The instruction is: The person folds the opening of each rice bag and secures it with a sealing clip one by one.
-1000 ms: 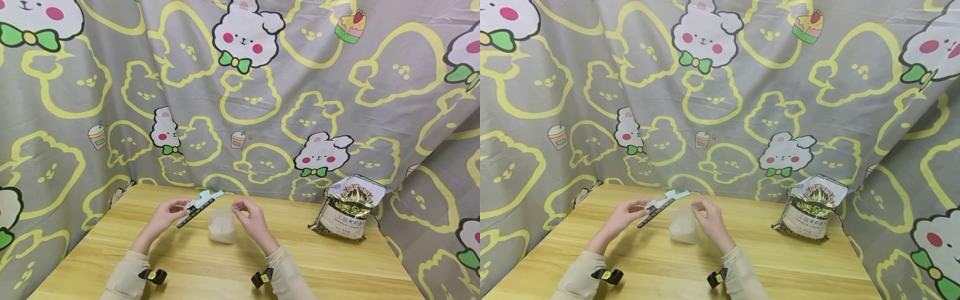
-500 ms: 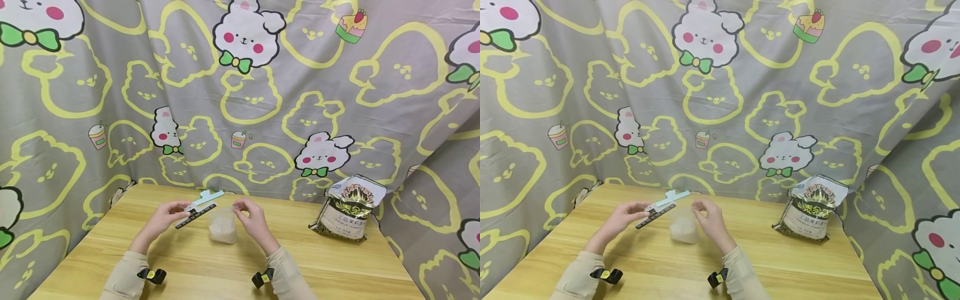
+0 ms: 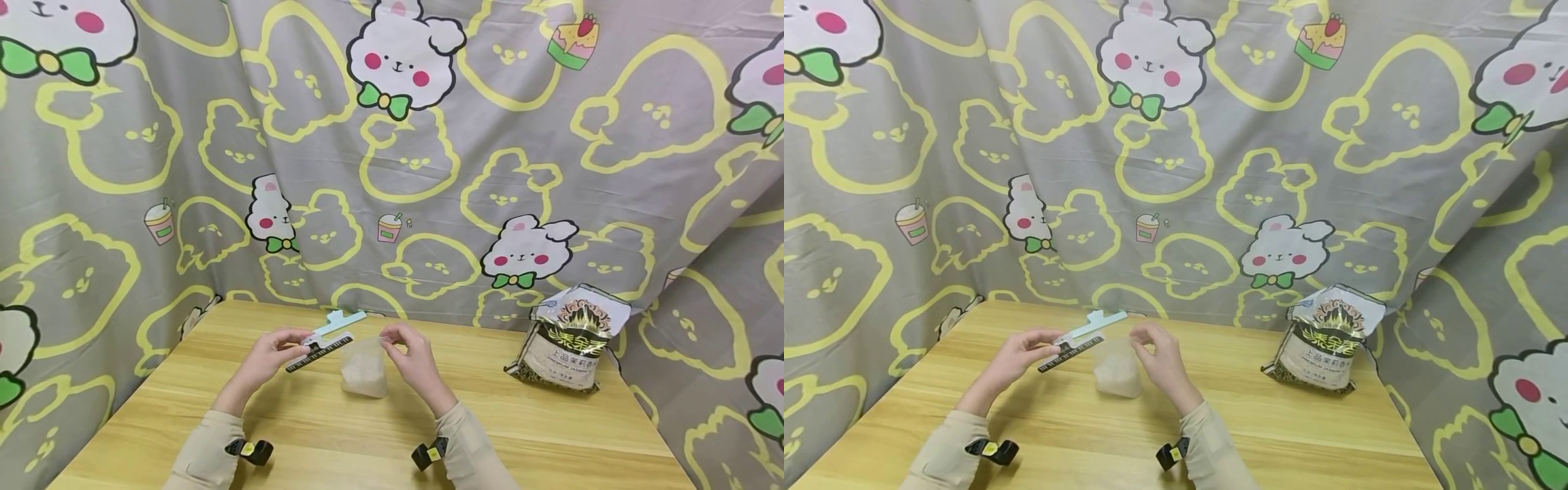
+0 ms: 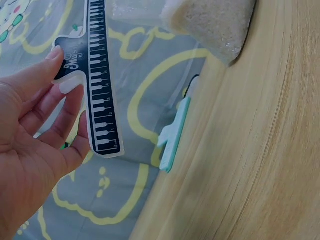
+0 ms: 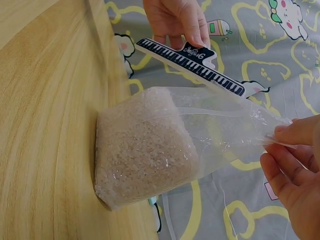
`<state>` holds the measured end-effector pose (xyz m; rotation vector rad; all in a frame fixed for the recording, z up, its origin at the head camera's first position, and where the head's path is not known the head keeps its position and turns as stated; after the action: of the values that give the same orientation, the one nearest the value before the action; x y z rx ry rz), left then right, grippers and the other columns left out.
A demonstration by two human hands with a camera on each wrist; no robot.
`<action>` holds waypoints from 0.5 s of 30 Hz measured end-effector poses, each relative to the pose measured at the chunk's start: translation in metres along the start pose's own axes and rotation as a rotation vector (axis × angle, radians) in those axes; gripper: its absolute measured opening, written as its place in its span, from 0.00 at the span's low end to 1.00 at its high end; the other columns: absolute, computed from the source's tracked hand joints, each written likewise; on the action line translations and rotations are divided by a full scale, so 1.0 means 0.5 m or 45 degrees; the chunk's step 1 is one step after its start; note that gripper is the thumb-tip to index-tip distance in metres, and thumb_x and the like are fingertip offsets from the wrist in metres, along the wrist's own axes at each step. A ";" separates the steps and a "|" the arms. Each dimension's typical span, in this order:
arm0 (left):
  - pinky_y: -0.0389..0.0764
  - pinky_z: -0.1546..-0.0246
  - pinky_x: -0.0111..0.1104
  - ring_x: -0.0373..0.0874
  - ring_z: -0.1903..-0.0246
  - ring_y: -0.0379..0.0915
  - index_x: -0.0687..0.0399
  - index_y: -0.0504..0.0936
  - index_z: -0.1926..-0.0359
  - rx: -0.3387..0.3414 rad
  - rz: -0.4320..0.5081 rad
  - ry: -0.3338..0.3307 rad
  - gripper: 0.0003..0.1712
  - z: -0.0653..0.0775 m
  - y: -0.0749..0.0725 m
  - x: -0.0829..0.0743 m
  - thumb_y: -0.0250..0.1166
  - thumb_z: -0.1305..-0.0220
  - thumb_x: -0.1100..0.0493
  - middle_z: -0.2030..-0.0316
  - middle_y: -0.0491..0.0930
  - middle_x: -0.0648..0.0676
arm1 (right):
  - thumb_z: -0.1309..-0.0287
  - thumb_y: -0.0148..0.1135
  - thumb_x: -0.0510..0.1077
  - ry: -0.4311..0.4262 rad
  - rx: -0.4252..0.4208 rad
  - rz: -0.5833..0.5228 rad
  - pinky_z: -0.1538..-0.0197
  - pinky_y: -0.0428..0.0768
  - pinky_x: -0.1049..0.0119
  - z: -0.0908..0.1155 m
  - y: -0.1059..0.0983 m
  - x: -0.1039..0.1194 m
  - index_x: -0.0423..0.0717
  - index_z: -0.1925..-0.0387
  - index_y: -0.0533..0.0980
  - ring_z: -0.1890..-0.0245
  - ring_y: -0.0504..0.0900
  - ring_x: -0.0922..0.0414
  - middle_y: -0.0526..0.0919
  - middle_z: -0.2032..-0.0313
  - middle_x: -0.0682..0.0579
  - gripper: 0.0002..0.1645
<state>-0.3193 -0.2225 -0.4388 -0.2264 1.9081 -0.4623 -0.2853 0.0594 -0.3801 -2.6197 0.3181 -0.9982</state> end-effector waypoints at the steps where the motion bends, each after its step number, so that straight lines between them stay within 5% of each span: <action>1: 0.77 0.51 0.24 0.25 0.53 0.74 0.56 0.84 0.50 -0.004 -0.002 0.007 0.17 0.000 0.000 -0.001 0.68 0.38 0.55 0.46 0.80 0.59 | 0.47 0.64 0.25 -0.002 0.001 -0.001 0.60 0.85 0.54 0.000 0.000 0.000 0.30 0.66 0.78 0.67 0.84 0.45 0.84 0.69 0.37 0.06; 15: 0.79 0.52 0.23 0.28 0.57 0.76 0.57 0.85 0.55 -0.032 0.020 0.088 0.12 0.004 -0.004 -0.005 0.69 0.40 0.59 0.56 0.83 0.57 | 0.46 0.64 0.25 0.008 0.008 0.006 0.60 0.85 0.55 0.000 0.001 -0.003 0.32 0.66 0.78 0.67 0.84 0.46 0.84 0.68 0.39 0.06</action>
<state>-0.3168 -0.2236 -0.4366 -0.2137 1.9825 -0.4409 -0.2862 0.0595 -0.3811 -2.6096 0.3220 -1.0040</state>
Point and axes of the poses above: each hand's wrist, its own z-axis away from the middle knuckle, its own y-axis out of the palm, x = y × z, the point moved 4 cm from there along -z, towards the middle knuckle
